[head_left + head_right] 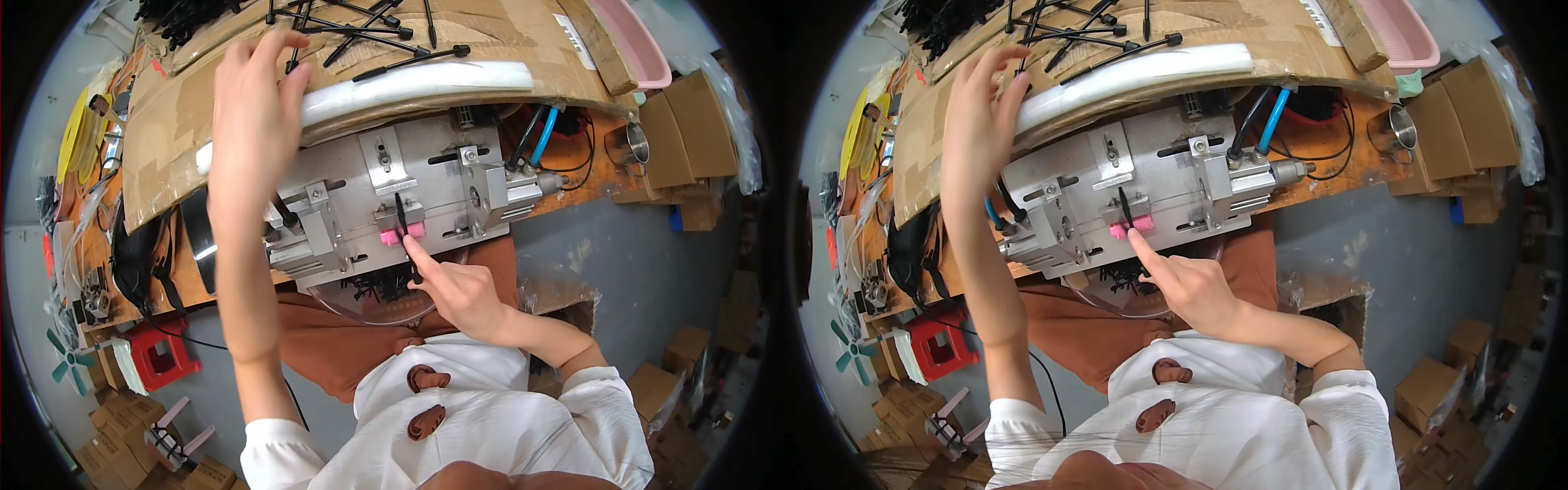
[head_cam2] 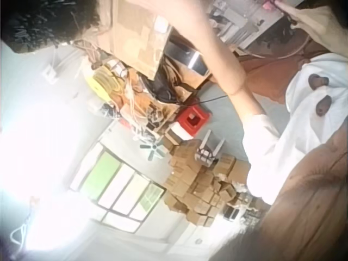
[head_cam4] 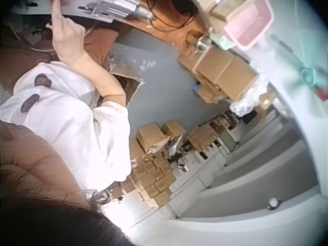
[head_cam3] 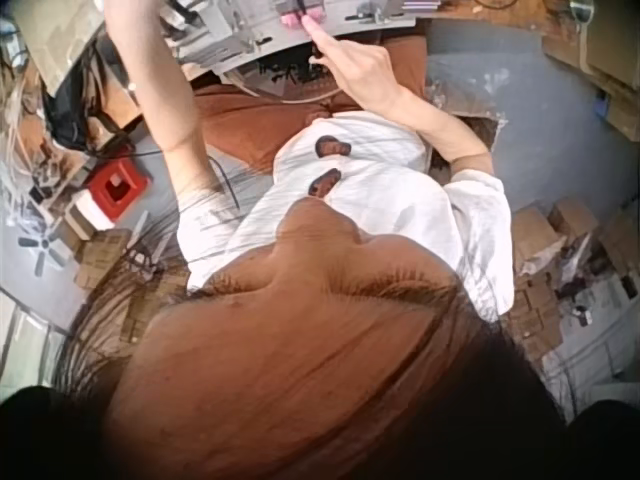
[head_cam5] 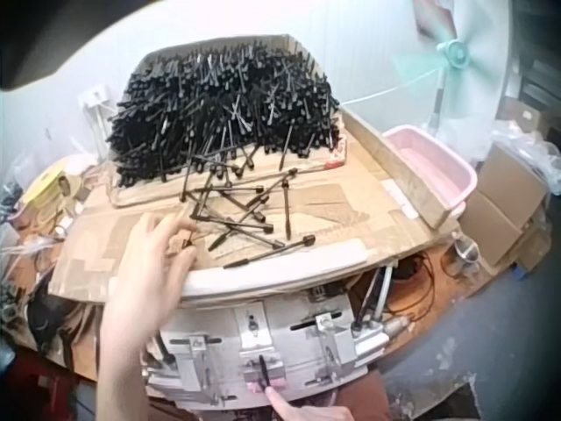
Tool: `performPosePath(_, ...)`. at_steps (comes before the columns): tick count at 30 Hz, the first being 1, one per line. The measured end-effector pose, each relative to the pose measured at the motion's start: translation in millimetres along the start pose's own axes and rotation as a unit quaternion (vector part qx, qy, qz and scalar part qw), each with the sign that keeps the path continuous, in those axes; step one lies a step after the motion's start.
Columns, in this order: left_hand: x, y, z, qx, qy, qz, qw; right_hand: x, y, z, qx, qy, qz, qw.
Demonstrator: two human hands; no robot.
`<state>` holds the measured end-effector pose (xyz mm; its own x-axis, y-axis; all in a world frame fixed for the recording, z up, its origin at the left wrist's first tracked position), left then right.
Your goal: The person picks up black cable ties from a pile on a cardboard box and feeds them one at a time into a mechanical processing machine on a workbench.
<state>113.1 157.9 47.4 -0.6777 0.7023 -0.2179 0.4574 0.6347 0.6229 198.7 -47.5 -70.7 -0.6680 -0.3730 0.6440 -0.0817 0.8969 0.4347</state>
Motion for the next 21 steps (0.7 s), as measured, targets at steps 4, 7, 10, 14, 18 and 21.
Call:
performPosePath(4, 28, 32, 35, 0.19, -0.028, -0.015, 0.981, -4, 5, 6, 0.016, -0.003, 0.021, 1.0)
performPosePath(7, 29, 31, 28, 0.213, -0.04, -0.026, 0.976, -1, 9, -2, 0.032, -0.009, 0.025, 0.999)
performPosePath(10, 30, 28, 1, 0.168, -0.061, -0.006, 0.984, 12, 32, -28, 0.079, -0.076, -0.048, 0.993)
performPosePath(14, 43, 6, -22, 0.209, -0.042, -0.006, 0.977, 6, 124, -87, -0.104, -0.224, -0.151, 0.957)
performPosePath(18, 43, -20, -34, 0.162, -0.055, -0.037, 0.985, -35, 223, -85, -0.029, -0.256, -0.119, 0.959)
performPosePath(21, 15, -47, -52, 0.025, 0.018, -0.058, 0.998, -48, 244, -88, 0.04, -0.206, -0.109, 0.972)
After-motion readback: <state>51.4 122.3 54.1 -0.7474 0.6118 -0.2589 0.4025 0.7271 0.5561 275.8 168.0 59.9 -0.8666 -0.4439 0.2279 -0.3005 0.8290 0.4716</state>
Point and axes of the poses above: each hand's wrist, its own y-axis towards the middle knuckle, its own z-axis out of the palm, x = y × z, the point moved 8 cm from there along y, towards the middle knuckle, and after that the axes turned 7 degrees about y, right-handed, at the moved point
